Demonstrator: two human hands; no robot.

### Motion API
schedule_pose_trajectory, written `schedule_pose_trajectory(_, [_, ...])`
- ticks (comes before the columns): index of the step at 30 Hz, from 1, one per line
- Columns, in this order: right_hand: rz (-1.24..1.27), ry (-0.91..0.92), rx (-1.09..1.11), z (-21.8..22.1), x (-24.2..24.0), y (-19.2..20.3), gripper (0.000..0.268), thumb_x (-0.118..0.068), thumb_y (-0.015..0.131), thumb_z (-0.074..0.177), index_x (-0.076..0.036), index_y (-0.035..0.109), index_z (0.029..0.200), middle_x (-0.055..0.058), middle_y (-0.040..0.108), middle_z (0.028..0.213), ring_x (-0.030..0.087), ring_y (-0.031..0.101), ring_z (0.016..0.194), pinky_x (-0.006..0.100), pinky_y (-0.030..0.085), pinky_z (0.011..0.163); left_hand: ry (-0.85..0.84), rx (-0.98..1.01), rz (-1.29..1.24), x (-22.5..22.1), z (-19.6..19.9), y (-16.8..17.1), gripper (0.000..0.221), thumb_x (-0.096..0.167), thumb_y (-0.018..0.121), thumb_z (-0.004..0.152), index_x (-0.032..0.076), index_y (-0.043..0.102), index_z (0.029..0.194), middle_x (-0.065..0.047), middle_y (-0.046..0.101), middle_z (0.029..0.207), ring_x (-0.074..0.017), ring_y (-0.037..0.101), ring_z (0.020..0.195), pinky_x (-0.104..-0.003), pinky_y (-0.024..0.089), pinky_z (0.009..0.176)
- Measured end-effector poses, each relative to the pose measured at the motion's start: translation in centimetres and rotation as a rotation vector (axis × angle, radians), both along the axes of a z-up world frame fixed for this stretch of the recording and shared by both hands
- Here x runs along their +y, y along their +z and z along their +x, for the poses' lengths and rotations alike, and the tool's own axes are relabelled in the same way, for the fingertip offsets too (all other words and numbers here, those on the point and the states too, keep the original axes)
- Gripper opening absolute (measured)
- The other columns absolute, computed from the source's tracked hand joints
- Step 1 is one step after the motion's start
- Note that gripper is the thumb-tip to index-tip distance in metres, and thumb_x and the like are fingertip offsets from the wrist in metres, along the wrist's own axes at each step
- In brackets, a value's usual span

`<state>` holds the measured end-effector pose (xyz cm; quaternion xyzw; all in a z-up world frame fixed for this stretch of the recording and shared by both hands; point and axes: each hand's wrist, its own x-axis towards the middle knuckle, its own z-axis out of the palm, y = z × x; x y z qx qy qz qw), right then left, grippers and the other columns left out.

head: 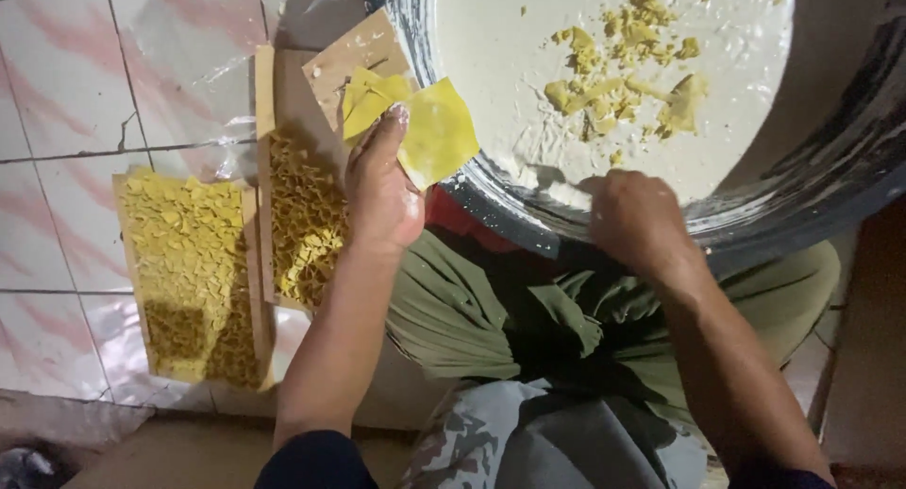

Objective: The person scoops a white paste onto yellow dough sheets using a fork, folds the dough, and places the folded pieces into wooden trays. The process is repeated continuously with multiple dough sheets.

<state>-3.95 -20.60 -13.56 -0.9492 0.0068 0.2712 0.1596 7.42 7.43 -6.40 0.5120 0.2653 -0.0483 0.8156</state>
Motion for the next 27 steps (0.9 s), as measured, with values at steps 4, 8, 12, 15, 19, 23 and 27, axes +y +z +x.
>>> schedule_pose_trajectory(4, [0.312, -0.273, 0.155, 3.1, 1.5, 6.2, 0.035, -0.030, 0.059, 0.086, -0.020, 0.080, 0.112, 0.020, 0.076, 0.102, 0.047, 0.071, 0.100, 0.057, 0.055, 0.085, 0.085, 0.003, 0.014, -0.7, -0.5, 0.9, 0.030, 0.019, 0.074, 0.093, -0.003, 0.071, 0.113, -0.026, 0.074, 0.109, -0.0338, 0.075, 0.103, -0.052, 0.062, 0.094])
schedule_pose_trajectory(8, [0.909, -0.765, 0.110, 2.5, 0.8, 8.5, 0.028, -0.004, 0.060, 0.091, 0.002, 0.076, 0.113, 0.018, 0.060, 0.068, 0.023, 0.053, 0.059, 0.035, 0.039, 0.050, 0.068, 0.063, -0.059, -1.3, -1.3, 1.4, 0.029, 0.024, 0.071, 0.095, 0.003, 0.069, 0.116, -0.026, 0.073, 0.117, -0.0344, 0.073, 0.108, -0.055, 0.060, 0.095])
schedule_pose_trajectory(12, [1.011, -0.827, 0.036, 0.7, 0.9, 10.0, 0.037, 0.010, 0.060, 0.084, 0.006, 0.075, 0.117, 0.020, 0.060, 0.068, 0.023, 0.050, 0.054, 0.036, 0.046, 0.048, 0.172, 0.090, -0.108, -4.0, -1.6, 1.0, 0.032, 0.020, 0.071, 0.091, -0.004, 0.068, 0.113, -0.024, 0.072, 0.109, -0.0327, 0.074, 0.100, -0.050, 0.060, 0.092])
schedule_pose_trajectory(15, [1.091, -0.762, -0.183, -0.5, 1.4, 8.6, 0.036, 0.014, 0.058, 0.090, 0.008, 0.072, 0.123, 0.021, 0.063, 0.076, 0.024, 0.053, 0.064, 0.038, 0.049, 0.056, 0.030, 0.206, -0.088, -6.0, -1.8, 0.1, 0.033, 0.022, 0.071, 0.094, -0.002, 0.064, 0.117, -0.026, 0.071, 0.112, -0.0307, 0.073, 0.099, -0.046, 0.061, 0.089])
schedule_pose_trajectory(19, [1.184, -0.534, -0.597, -1.0, 2.6, 5.4, 0.038, 0.013, 0.074, 0.085, 0.008, 0.072, 0.123, 0.022, 0.068, 0.094, 0.023, 0.067, 0.088, 0.040, 0.056, 0.077, 0.067, 0.300, -0.343, -10.2, -2.3, 3.1, 0.045, 0.027, 0.065, 0.098, -0.005, 0.061, 0.130, -0.027, 0.065, 0.127, -0.0354, 0.065, 0.119, -0.048, 0.052, 0.102])
schedule_pose_trajectory(23, [1.135, -0.543, -0.573, -2.3, 0.4, 6.1, 0.037, 0.012, 0.067, 0.089, 0.006, 0.072, 0.126, 0.023, 0.070, 0.092, 0.022, 0.066, 0.073, 0.040, 0.058, 0.066, 0.172, 0.285, -0.301, -10.4, -2.1, 1.7, 0.046, 0.031, 0.063, 0.098, -0.001, 0.063, 0.130, -0.027, 0.066, 0.125, -0.0387, 0.067, 0.114, -0.048, 0.054, 0.099])
schedule_pose_trajectory(27, [1.119, -0.548, -0.399, -1.9, -0.8, 11.1, 0.034, 0.009, 0.063, 0.090, 0.005, 0.072, 0.123, 0.016, 0.061, 0.058, 0.017, 0.053, 0.044, 0.033, 0.045, 0.043, -0.063, 0.223, -0.134, -11.3, -2.1, 0.5, 0.038, 0.032, 0.064, 0.099, 0.005, 0.067, 0.124, -0.025, 0.067, 0.119, -0.0317, 0.069, 0.109, -0.044, 0.057, 0.093])
